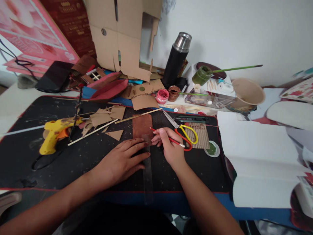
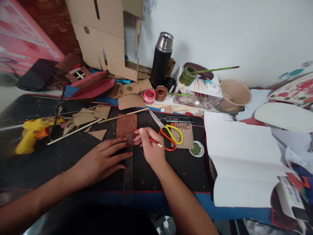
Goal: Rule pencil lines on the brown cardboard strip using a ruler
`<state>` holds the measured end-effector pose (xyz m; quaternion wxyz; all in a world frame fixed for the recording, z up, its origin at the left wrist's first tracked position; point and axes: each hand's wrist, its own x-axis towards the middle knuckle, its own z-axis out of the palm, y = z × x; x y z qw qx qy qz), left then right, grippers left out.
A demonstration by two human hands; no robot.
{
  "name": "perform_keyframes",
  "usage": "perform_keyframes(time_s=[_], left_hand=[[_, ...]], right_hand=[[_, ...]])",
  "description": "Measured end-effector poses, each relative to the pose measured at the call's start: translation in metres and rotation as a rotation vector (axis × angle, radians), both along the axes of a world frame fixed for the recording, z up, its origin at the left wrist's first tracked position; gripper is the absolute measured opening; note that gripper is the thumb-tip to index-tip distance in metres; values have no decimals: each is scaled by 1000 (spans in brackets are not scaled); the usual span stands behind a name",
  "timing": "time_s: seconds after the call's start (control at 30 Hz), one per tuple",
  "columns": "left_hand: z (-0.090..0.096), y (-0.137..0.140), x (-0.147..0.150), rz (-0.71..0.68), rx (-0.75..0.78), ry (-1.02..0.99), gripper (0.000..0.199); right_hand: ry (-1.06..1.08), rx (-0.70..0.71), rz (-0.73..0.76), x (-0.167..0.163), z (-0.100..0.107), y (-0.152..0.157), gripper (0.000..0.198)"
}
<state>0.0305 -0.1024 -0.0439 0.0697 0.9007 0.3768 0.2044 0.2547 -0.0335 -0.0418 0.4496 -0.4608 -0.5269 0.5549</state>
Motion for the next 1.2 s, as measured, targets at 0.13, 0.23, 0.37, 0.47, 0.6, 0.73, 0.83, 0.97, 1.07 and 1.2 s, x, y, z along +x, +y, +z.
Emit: perform_keyframes(time_s=[0.13, 0.23, 0.37, 0.47, 0.6, 0.73, 0.83, 0.97, 1.07, 1.2], left_hand=[[-3, 2, 1, 17, -2, -9, 33], [-3, 3, 1, 37, -15, -30, 33], [-2, 2, 1, 33, 15, -17, 32], [-1, 0, 1, 26, 30, -7, 33], [-1, 0, 3, 25, 2, 40, 49], [-1, 0, 4, 28, -15, 73, 46], [-3, 0, 3, 32, -6, 59, 41], [-3, 0, 1, -3, 2, 35, 42], [-1, 1, 0, -26, -8, 26, 44], [2, -1, 0, -46, -24, 16, 44]], right_hand=[[53, -75, 37, 2, 5, 6, 52], [61, -110, 89, 7, 9, 11, 54], [6, -76, 155, 14, 10, 15, 52], [-41, 3, 148, 17, 8, 13, 53], [-96, 123, 164, 18, 5, 6, 50], [-58, 109, 127, 19, 3, 4, 46], [-58, 109, 107, 20, 2, 4, 47], [-90, 138, 110, 20, 2, 4, 47], [-105, 146, 111, 20, 3, 4, 48], [-107, 156, 124, 21, 3, 4, 45]])
